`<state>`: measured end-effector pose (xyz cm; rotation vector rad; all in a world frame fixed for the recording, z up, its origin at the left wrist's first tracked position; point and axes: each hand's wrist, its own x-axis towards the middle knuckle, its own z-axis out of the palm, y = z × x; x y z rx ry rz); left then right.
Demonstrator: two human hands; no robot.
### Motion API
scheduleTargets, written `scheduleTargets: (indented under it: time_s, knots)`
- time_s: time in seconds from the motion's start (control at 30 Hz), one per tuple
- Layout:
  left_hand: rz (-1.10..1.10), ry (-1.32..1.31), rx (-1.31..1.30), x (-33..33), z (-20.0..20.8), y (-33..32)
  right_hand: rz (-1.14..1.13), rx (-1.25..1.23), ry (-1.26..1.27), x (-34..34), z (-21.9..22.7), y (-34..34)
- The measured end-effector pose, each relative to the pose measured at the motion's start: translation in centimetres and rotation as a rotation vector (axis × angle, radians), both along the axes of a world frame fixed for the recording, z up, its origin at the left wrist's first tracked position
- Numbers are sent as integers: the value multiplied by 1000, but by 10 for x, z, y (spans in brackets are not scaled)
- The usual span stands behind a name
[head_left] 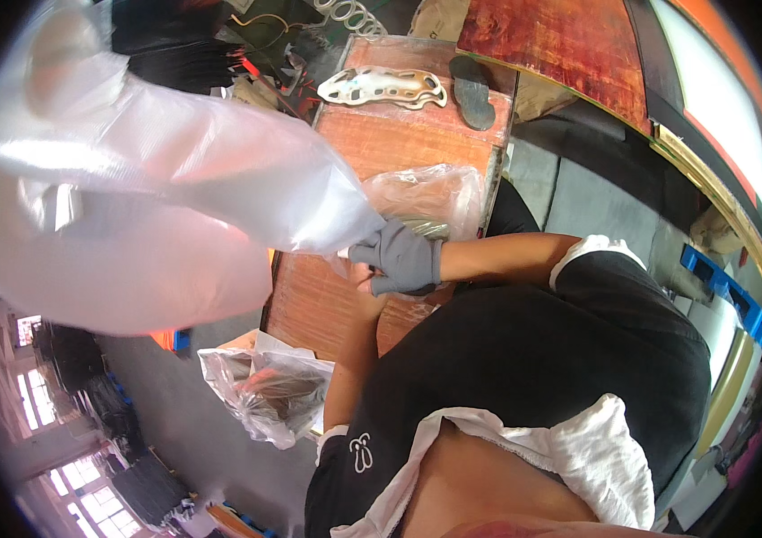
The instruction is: The person places a stack of green circular parts into a clear plastic bag on a wooden table. They then gather the top of the bag, twist it closed, and tie it with a white tie-wrap. Finally, they place the sealed package on the floor next to other similar packages.
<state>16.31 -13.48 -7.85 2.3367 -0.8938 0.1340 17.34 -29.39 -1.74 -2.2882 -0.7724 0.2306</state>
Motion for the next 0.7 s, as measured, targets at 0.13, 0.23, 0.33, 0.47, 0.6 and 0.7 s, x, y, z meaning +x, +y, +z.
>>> scheduleTargets:
  time_s: [0.13, 0.23, 0.33, 0.47, 0.6, 0.7]
  knots:
    - [44, -52, -100, -1, -14, 7, 64, -11, -346, -5, -23, 7]
    - [371, -310, -333, -4, -31, 1, -14, 18, -334, -5, -28, 6]
    - [569, 27, -557, -10, -47, 22, -1, -107, -360, -4, -25, 6]
    - [696, 447, -925, -17, -91, 46, 37, -299, -330, -5, -17, 10]
    - [698, 1135, -734, -25, -139, 43, 1, -297, -361, -5, -17, 14]
    - [895, 1509, -1093, -10, -154, 20, 22, -217, -314, 2, -21, 10]
